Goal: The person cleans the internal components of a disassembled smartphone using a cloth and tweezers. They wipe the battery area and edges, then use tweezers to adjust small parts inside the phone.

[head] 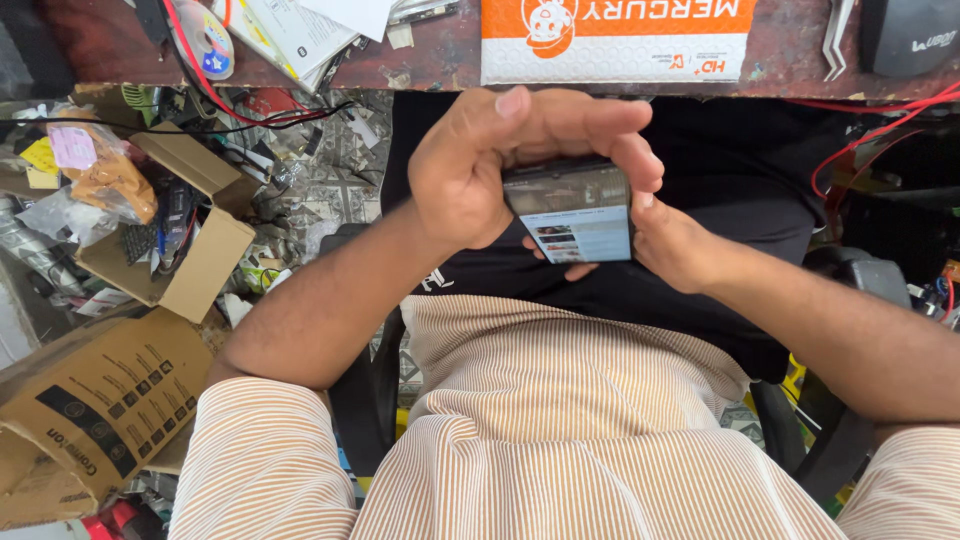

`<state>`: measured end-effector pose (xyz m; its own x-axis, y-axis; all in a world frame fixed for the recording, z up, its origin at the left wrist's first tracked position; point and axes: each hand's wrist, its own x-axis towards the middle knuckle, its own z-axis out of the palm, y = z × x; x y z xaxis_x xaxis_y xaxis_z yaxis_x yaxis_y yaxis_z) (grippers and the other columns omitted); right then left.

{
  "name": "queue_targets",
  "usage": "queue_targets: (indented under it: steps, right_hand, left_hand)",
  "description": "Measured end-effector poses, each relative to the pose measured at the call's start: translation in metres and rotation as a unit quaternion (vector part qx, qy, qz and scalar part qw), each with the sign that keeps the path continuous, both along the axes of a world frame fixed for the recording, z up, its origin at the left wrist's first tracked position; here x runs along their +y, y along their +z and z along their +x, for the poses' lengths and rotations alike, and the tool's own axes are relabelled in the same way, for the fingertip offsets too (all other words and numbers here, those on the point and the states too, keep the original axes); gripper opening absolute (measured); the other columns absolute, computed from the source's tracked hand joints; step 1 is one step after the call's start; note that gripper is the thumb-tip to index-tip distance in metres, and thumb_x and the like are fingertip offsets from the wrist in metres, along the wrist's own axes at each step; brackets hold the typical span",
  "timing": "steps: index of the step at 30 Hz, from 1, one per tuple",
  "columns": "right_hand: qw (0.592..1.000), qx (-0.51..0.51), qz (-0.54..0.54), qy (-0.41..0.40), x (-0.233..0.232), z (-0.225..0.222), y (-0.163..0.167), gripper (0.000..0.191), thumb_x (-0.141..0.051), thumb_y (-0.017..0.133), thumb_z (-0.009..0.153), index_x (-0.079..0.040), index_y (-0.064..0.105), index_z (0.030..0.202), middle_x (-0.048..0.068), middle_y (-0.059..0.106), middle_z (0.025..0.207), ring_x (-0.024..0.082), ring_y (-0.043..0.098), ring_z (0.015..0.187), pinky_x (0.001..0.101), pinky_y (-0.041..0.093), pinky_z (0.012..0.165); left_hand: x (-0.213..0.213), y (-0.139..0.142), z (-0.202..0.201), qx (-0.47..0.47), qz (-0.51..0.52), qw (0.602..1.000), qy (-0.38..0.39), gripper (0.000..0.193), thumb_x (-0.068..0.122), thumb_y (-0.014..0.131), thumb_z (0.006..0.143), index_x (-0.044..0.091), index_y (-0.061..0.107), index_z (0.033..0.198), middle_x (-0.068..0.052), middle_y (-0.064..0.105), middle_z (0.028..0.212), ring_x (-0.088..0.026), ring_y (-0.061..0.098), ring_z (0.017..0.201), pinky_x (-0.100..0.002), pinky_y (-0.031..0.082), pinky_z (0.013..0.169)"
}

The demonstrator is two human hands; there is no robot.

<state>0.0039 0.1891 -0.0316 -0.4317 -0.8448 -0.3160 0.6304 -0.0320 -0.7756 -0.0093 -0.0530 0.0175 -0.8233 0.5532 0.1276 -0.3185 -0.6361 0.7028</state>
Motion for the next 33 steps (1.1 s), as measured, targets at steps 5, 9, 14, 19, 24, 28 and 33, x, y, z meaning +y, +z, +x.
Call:
queue_targets:
  steps: [5,9,14,19,24,28,33]
  right_hand:
    - [1.0,-0.014,0.023,0.003,0.004,0.001,0.004,0.104,-0.087,0.04,0.088,-0.002,0.045,0.148,0.022,0.066,0.132,0.035,0.066,0.125,0.0421,0.062,0.084]
    - [0.999,-0.034,0.004,-0.003,0.006,-0.001,-0.016,0.103,-0.087,0.04,0.087,-0.002,0.049,0.145,0.022,0.067,0.13,0.034,0.066,0.124,0.0415,0.062,0.081]
    - [0.971,0.227,0.072,0.015,0.013,-0.004,-0.05,0.098,-0.088,0.04,0.093,0.001,0.063,0.13,0.024,0.071,0.123,0.034,0.07,0.121,0.0442,0.061,0.088]
    - [0.983,0.182,0.031,0.024,0.028,-0.007,-0.062,0.1,-0.088,0.041,0.092,0.001,0.063,0.13,0.024,0.071,0.121,0.035,0.07,0.118,0.045,0.061,0.087]
    - [0.998,0.033,-0.047,0.038,0.032,0.001,-0.056,0.101,-0.089,0.042,0.09,0.001,0.063,0.13,0.024,0.071,0.119,0.035,0.071,0.116,0.0457,0.061,0.086]
    - [0.996,-0.023,-0.07,0.051,0.029,0.01,-0.049,0.102,-0.09,0.043,0.088,0.001,0.063,0.13,0.025,0.071,0.118,0.036,0.071,0.114,0.0463,0.061,0.085]
    - [0.992,-0.066,-0.09,0.066,0.025,0.017,-0.047,0.104,-0.09,0.045,0.086,0.002,0.063,0.131,0.025,0.071,0.116,0.036,0.071,0.111,0.0471,0.061,0.085]
  left_hand:
    - [0.0,-0.008,0.002,-0.041,0.018,0.999,-0.008,0.063,0.042,0.029,0.118,-0.01,0.055,0.142,-0.028,0.068,0.125,-0.034,0.067,0.115,-0.043,0.054,0.104]
    - [0.007,0.004,0.009,-0.03,-0.039,0.999,0.016,0.071,0.051,0.032,0.116,-0.01,0.051,0.145,-0.026,0.066,0.129,-0.032,0.067,0.116,-0.043,0.057,0.102]
    - [0.023,0.007,0.03,0.186,-0.165,0.969,0.01,0.081,0.067,0.032,0.113,0.002,0.032,0.162,-0.013,0.045,0.154,-0.02,0.052,0.138,-0.027,0.042,0.12]
    - [0.029,0.004,0.032,0.327,-0.215,0.919,0.039,0.079,0.058,0.062,0.111,0.008,0.026,0.16,-0.008,0.032,0.164,-0.022,0.04,0.15,-0.03,0.036,0.127]
    - [0.038,0.012,0.03,0.385,-0.261,0.883,0.06,0.079,0.042,0.084,0.099,0.001,0.043,0.152,-0.019,0.047,0.156,-0.031,0.051,0.143,-0.04,0.046,0.123]
    - [0.048,0.004,0.044,0.394,-0.268,0.867,0.145,0.078,0.047,0.09,0.089,-0.001,0.056,0.14,-0.026,0.052,0.147,-0.037,0.06,0.136,-0.042,0.058,0.113]
    - [0.052,-0.001,0.047,0.406,-0.273,0.846,0.213,0.081,0.051,0.093,0.079,-0.009,0.062,0.125,-0.035,0.059,0.13,-0.042,0.066,0.123,-0.045,0.064,0.099]
